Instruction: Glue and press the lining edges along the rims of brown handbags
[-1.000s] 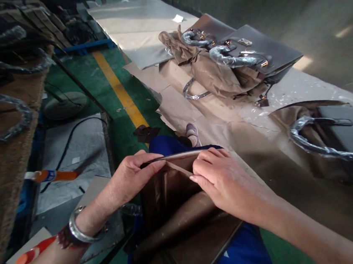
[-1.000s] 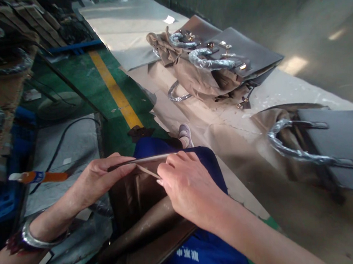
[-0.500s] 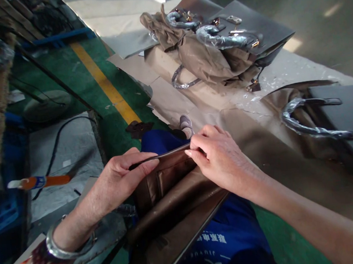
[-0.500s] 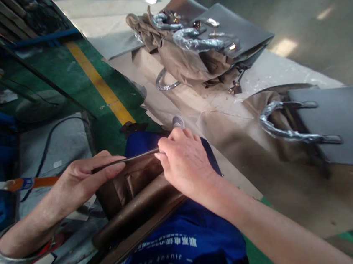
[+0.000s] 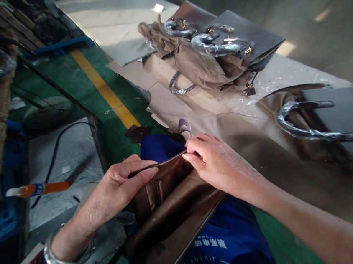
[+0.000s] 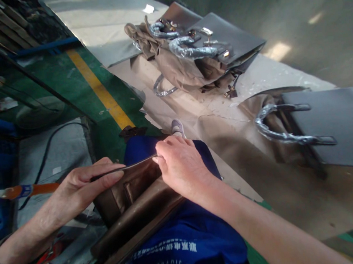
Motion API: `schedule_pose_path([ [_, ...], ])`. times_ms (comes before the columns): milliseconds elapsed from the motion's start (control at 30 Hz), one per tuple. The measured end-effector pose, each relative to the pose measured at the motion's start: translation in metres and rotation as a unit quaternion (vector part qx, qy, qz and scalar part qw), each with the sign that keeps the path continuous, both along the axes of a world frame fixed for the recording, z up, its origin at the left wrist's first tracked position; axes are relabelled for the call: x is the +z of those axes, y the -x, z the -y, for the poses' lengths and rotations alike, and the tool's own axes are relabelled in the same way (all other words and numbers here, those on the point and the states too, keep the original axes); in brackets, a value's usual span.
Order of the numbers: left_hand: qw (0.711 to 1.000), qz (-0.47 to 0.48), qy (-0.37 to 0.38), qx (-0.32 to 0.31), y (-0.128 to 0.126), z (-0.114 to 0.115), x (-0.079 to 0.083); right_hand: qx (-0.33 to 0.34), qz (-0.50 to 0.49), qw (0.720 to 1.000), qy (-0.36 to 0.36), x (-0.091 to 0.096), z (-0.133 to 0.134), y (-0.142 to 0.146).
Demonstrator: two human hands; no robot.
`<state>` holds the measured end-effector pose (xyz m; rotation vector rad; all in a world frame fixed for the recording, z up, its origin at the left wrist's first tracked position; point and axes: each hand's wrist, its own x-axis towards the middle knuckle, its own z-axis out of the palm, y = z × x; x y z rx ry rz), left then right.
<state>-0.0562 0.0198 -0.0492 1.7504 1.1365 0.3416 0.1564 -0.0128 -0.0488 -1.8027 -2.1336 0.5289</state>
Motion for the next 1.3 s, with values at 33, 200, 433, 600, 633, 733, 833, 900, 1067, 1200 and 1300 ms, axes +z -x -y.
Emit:
schedule_pose_path([
  [33,1.000,0.002,0.003,-0.005,0.000,0.000,0.000,0.000,-0.001,1.000,0.003,0.000,-0.001,0.000],
  [200,1.000,0.001,0.010,-0.013,0.002,-0.001,-0.002,-0.019,-0.024,0.999,0.021,0.001,-0.003,0.001],
  [433,0.998,-0.024,-0.044,-0.044,0.003,-0.005,-0.002,-0.036,-0.043,0.998,0.004,-0.008,-0.007,0.002],
  [600,0.993,-0.039,-0.093,-0.057,0.008,-0.008,-0.007,-0.040,-0.024,0.999,0.015,-0.011,-0.015,0.005],
  [633,0.994,-0.043,-0.092,-0.048,0.009,-0.008,-0.009,-0.040,-0.023,0.999,0.014,-0.010,-0.016,0.006],
  [733,0.997,-0.048,-0.067,0.000,0.010,-0.005,-0.013,-0.040,-0.021,0.999,0.008,-0.010,-0.017,0.008],
  [833,0.997,-0.041,-0.045,0.045,0.006,-0.002,-0.015,-0.036,-0.016,0.999,0.006,-0.010,-0.018,0.009],
  [900,0.996,-0.033,-0.045,0.067,0.003,0.000,-0.016,-0.033,-0.012,0.999,0.006,-0.011,-0.020,0.010],
  [1067,0.991,-0.028,-0.076,0.108,-0.004,-0.001,-0.018,-0.038,0.002,0.999,0.010,-0.010,-0.025,0.011],
  [1200,0.991,-0.011,-0.046,0.125,-0.007,-0.002,-0.017,-0.052,0.009,0.998,0.014,-0.011,-0.026,0.011],
  [1300,0.995,-0.003,-0.004,0.102,-0.008,-0.005,-0.014,-0.059,0.009,0.998,0.014,-0.014,-0.026,0.011],
])
